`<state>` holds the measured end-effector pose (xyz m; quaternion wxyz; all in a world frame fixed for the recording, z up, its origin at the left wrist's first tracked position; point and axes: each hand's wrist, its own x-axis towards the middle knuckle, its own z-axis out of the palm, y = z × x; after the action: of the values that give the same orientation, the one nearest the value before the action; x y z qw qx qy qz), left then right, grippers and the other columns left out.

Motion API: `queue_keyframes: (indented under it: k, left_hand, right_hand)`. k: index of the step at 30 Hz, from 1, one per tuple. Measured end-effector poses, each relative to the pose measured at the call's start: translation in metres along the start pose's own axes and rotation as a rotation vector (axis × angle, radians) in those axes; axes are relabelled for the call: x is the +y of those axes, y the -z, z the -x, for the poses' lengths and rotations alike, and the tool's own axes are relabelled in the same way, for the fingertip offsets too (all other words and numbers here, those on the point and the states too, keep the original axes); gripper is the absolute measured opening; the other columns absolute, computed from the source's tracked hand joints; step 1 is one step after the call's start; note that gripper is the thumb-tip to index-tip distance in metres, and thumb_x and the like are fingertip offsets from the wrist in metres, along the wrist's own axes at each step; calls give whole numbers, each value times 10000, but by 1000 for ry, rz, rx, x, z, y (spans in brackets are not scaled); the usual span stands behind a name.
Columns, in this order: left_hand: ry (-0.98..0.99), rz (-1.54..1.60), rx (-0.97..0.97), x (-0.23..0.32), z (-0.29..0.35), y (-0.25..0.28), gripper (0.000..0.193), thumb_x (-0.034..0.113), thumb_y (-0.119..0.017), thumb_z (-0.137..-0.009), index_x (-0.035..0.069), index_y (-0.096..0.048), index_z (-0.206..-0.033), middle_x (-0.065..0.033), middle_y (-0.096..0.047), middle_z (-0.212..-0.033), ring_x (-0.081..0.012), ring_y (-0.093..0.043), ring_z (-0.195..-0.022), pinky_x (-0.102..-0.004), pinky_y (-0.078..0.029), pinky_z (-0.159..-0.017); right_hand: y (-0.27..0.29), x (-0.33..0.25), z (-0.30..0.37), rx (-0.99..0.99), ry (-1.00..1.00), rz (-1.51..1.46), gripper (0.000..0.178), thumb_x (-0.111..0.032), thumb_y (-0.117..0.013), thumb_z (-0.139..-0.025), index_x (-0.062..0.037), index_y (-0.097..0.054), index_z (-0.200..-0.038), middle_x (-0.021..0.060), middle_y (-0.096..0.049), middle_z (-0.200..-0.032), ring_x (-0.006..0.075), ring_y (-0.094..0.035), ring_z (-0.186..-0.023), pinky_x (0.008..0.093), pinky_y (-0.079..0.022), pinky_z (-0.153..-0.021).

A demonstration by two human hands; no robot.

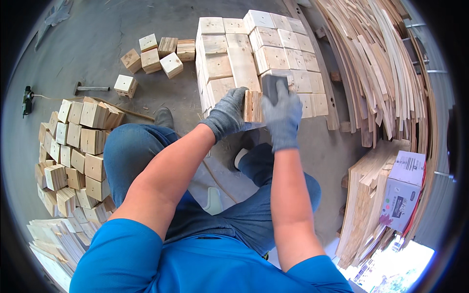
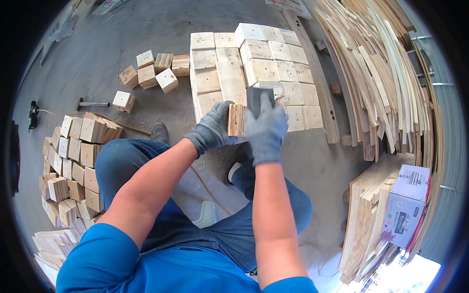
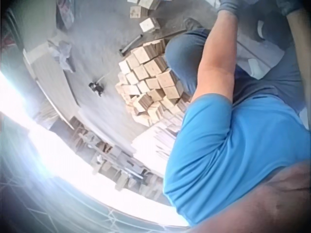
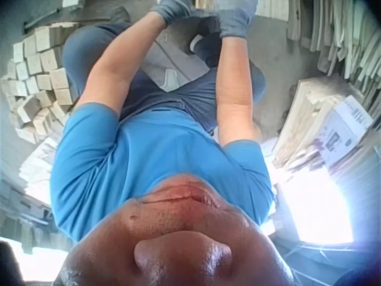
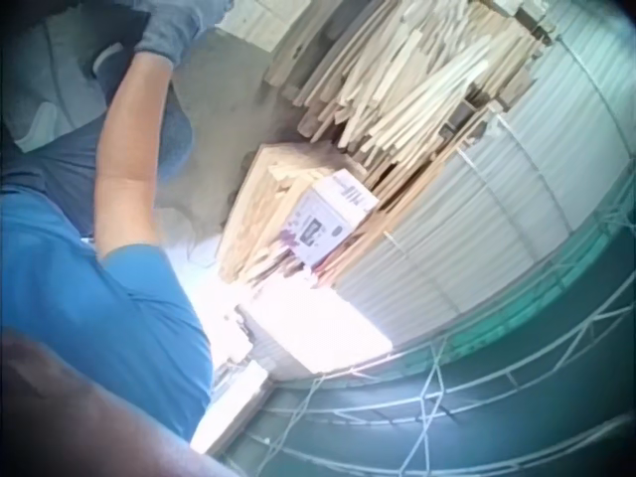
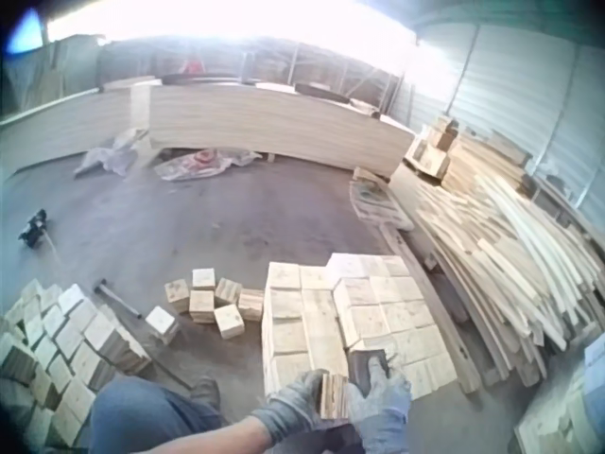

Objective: The person sits on the floor and sands small wooden blocks using a sanding block. They pick up blocks from a pile, sand multiple sides, and place them into a separate stack.

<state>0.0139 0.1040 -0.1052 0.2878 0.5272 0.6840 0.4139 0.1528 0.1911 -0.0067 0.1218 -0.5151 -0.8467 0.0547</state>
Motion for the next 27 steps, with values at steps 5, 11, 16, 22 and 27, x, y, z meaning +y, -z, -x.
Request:
queue_keyframes:
  k: [5,11,16,22,27]
  left_hand:
    - [-53,-14,20,-12,4,0,1057,430,-990,-679,42,-458,-1506,-248,-551,-1430,-443,-559,-1339,-481,-476,-1174]
    - [-70,-44,60,-26,1,-10,989,399,-964,-720,43,-465,-1497,-253,-569,-1396,-441,-552,-1349,-480,-480,-1164]
    - [-38,-9,33,-4,1,-4,1052,437,-973,-701,20,-455,-1516,-272,-569,-1407,-454,-563,-1346,-470,-480,-1172]
    - [15,-11,-8,13,3,8,1104,484,-995,-660,11,-459,-1502,-265,-572,-1392,-443,-566,-1334,-470,-476,-1171]
    - [-63,-13,52,-18,6,-3,1012,424,-964,-721,25,-456,-1500,-278,-564,-1390,-461,-553,-1338,-485,-471,-1172]
  right_hand:
    - [13,-5,104,27,32,-2,713,-354,-852,-857,-112,-637,-1492,290,-587,-1395,479,-576,-1260,580,-488,-1085]
    - [8,-10,83,59,26,3,698,-359,-852,-849,-117,-656,-1474,268,-594,-1397,474,-577,-1258,574,-493,-1081]
    - [-5,-4,-27,26,-57,56,672,-382,-830,-865,-150,-661,-1472,281,-642,-1320,464,-617,-1249,541,-522,-1071]
    - [1,-7,-12,-24,-77,15,703,-360,-843,-856,-113,-647,-1484,297,-646,-1299,468,-615,-1251,545,-519,-1069]
    - [12,-19,94,26,48,-42,756,-360,-866,-833,-87,-629,-1497,306,-573,-1396,504,-569,-1257,588,-473,-1091]
